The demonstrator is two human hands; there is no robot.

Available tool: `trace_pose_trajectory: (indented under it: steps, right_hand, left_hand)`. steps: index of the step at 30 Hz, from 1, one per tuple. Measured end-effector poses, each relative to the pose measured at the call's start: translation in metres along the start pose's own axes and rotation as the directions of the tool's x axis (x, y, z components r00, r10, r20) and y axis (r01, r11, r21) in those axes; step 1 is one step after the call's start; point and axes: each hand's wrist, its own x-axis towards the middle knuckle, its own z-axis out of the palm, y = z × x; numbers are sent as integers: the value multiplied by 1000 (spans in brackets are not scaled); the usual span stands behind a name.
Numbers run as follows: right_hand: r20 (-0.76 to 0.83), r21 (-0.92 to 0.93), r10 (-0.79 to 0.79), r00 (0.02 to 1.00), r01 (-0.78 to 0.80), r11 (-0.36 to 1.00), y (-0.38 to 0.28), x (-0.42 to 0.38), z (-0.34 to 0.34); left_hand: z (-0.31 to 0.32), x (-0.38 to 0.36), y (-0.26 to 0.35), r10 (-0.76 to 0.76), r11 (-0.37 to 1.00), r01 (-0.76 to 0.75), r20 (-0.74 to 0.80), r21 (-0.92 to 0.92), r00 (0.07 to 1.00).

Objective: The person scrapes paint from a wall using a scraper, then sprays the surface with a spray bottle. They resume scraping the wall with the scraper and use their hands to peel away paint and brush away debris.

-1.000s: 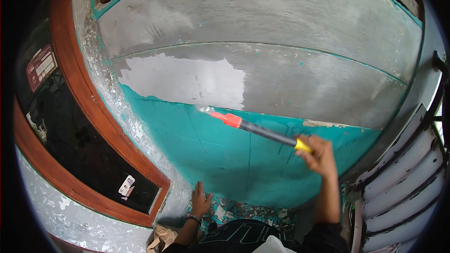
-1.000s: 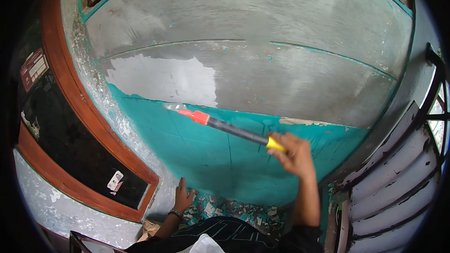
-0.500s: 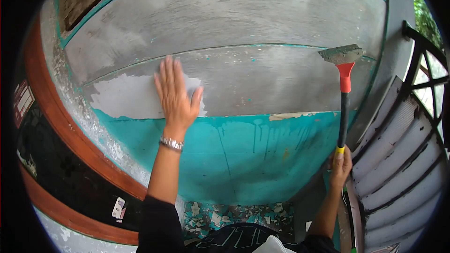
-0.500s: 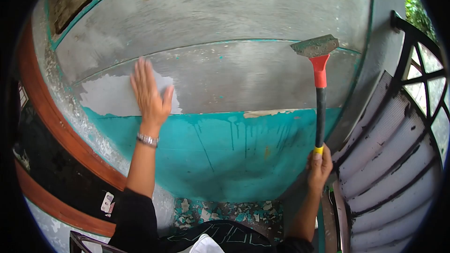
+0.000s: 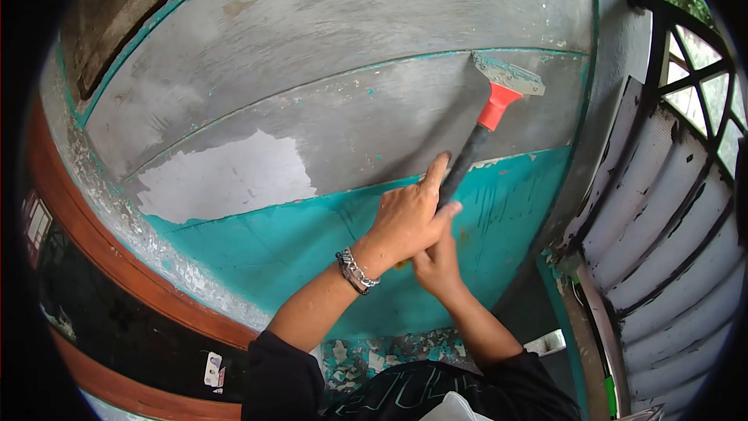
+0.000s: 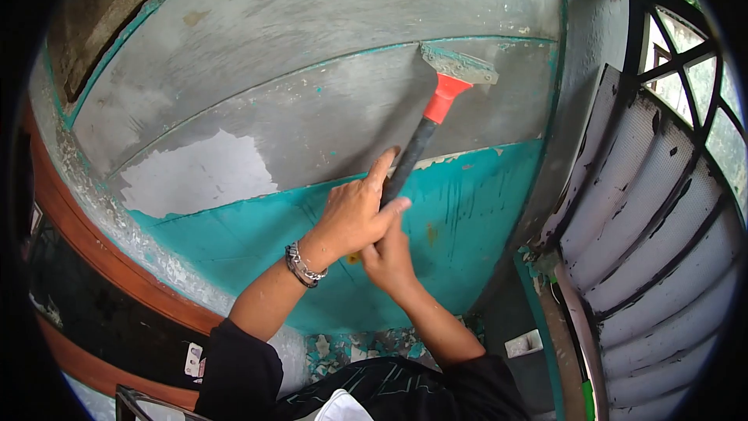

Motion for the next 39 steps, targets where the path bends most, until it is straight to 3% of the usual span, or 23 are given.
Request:
trace_pose_trajectory:
  steps: [2,3,5,6,7,8,10,12,13,15,17,19,24,39]
  right_hand:
    - [242,-156,173,955,-138,978,-7,-1,1]
    - [249,-146,169,954,-136,980,-11,1,-3]
    - [390,-262,-132,911,248,933,-21,8,-13]
    - [391,-256,-137,910,250,934,-29,17,-12]
    - [191,-345,-416,889,457,820,-41,31,-12]
    - [10,-473,-668,744,592,653,-53,46,-12]
    - [249,-527,-739,626,728,439,-73,76,-13]
    - [441,-491,-731,520,822,288,-87,100,3]
    - [443,-489,-731,519,824,288,-88,108,14]
    - [432,-443,-815,387,878,182,-85,119,39]
    - [441,-430,-817,371,887,171,-79,128,56]
    - [421,-417,-853,310,901,121,-77,139,70]
    - [412,-381,-859,306,914,143,-79,139,82]
    - [336,-353,-861,381,899,260,-93,138,106]
  left_hand:
    - [-5,-8,-8,48,997,-42,-96,69,994]
    - [-14,-15,-13,32,986,-9,-138,165,990]
    - [-35,-30,-27,21,963,29,-183,267,983]
    - [-44,-39,-38,69,954,8,-248,299,966]
    - [-52,-47,-46,118,944,-10,-308,330,944]
    - [-62,-53,-50,115,943,-7,-305,334,945]
    - [-82,-65,-48,-25,944,129,-323,304,946]
    - [-103,-73,-36,-57,913,176,-311,369,949]
    - [-112,-77,-33,-89,877,221,-308,427,947]
    - [-126,-81,-34,-51,872,194,-310,449,949]
    - [-137,-83,-37,61,849,121,-324,514,944]
    - [-146,-86,-33,29,826,161,-327,540,945]
    - [-155,-94,-30,-2,770,220,-342,599,940]
    - [-201,-94,-12,13,668,181,-254,722,967]
